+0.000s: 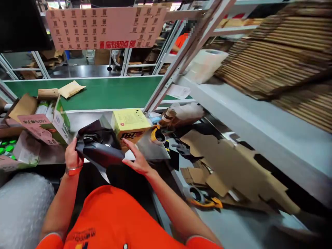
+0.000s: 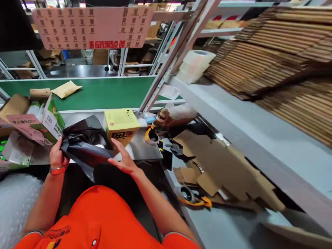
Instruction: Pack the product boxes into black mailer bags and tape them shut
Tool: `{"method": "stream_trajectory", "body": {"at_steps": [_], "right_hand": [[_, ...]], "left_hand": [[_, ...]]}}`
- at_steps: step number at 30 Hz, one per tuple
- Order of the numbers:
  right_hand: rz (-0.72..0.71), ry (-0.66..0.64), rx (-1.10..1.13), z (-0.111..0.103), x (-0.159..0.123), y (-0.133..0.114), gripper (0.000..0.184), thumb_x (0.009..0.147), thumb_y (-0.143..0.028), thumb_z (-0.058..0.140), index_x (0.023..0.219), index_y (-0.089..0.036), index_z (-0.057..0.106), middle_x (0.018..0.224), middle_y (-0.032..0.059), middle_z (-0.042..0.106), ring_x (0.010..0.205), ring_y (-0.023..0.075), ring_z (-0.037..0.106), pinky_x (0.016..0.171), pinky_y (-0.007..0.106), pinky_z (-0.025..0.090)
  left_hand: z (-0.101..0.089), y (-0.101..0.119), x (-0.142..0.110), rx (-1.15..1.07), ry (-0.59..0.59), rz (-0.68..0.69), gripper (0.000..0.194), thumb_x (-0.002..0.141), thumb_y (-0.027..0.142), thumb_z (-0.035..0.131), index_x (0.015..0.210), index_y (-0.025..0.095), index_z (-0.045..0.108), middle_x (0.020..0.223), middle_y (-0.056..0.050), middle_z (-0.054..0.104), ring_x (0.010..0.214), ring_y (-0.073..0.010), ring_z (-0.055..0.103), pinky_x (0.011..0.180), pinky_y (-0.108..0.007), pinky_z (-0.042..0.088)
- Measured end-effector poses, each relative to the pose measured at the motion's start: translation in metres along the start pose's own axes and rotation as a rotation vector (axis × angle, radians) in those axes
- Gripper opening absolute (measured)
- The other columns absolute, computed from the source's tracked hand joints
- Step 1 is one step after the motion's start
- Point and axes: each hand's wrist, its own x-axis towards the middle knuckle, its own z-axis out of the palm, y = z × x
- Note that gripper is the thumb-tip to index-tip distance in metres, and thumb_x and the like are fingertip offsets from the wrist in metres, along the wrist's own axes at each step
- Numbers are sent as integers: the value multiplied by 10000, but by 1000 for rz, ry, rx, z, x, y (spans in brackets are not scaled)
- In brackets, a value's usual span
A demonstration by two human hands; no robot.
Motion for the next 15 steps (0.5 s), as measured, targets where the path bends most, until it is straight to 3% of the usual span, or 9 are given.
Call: {"method": "stream_trajectory", "body": {"at_steps": [4, 8, 10, 12, 14, 15], "right_hand": [[169, 83, 133, 10, -32, 18, 1031, 878, -598, 856, 1734, -295, 368, 1723, 178, 458, 1573, 346, 506, 1292, 567, 460], [60, 66, 77, 20, -43, 18, 1070, 751, -504, 977, 1672, -260, 489, 1707, 175, 494, 1600, 370, 460, 1339, 606, 381], [70, 116, 116, 31, -41, 12, 892, 768, -441, 948, 1570, -236, 614, 1589, 164, 625, 1486, 351, 587, 1289, 577, 457], [203, 247, 222, 42, -34, 8, 541, 805, -415, 869, 1300, -213, 791, 1286, 122, 798, 1195, 307, 745, 1142, 522, 583], [353, 390, 311, 49, -27, 6, 281, 816, -439, 794, 956, -198, 837, 932, 71, 828, 880, 252, 757, 948, 457, 645], [415, 448, 346, 49, -23, 5, 269, 804, -458, 780, 839, -194, 815, 816, 54, 803, 775, 228, 727, 863, 425, 645]], "left_hand": [[35, 10, -15, -304, -87, -206, 117, 966, 254, 713, 904, 168, 764, 823, -8, 816, 757, -122, 761, 829, -232, 633], [71, 19, -25, -345, -156, -425, 188, 1042, 218, 624, 954, 135, 767, 805, -23, 830, 706, -119, 773, 816, -236, 639], [90, 20, -28, -324, -223, -461, 205, 1057, 236, 620, 997, 119, 777, 800, -30, 830, 685, -126, 776, 794, -242, 646], [107, 18, -27, -318, -273, -439, 187, 1048, 231, 645, 1043, 109, 786, 793, -29, 827, 697, -125, 784, 787, -224, 644], [122, 13, -20, -315, -348, -396, 204, 1042, 251, 662, 1099, 106, 794, 827, -44, 834, 788, -135, 811, 826, -215, 643], [128, 10, -13, -304, -413, -373, 250, 1042, 300, 671, 1146, 110, 796, 889, -63, 847, 873, -151, 825, 864, -223, 646]]}}
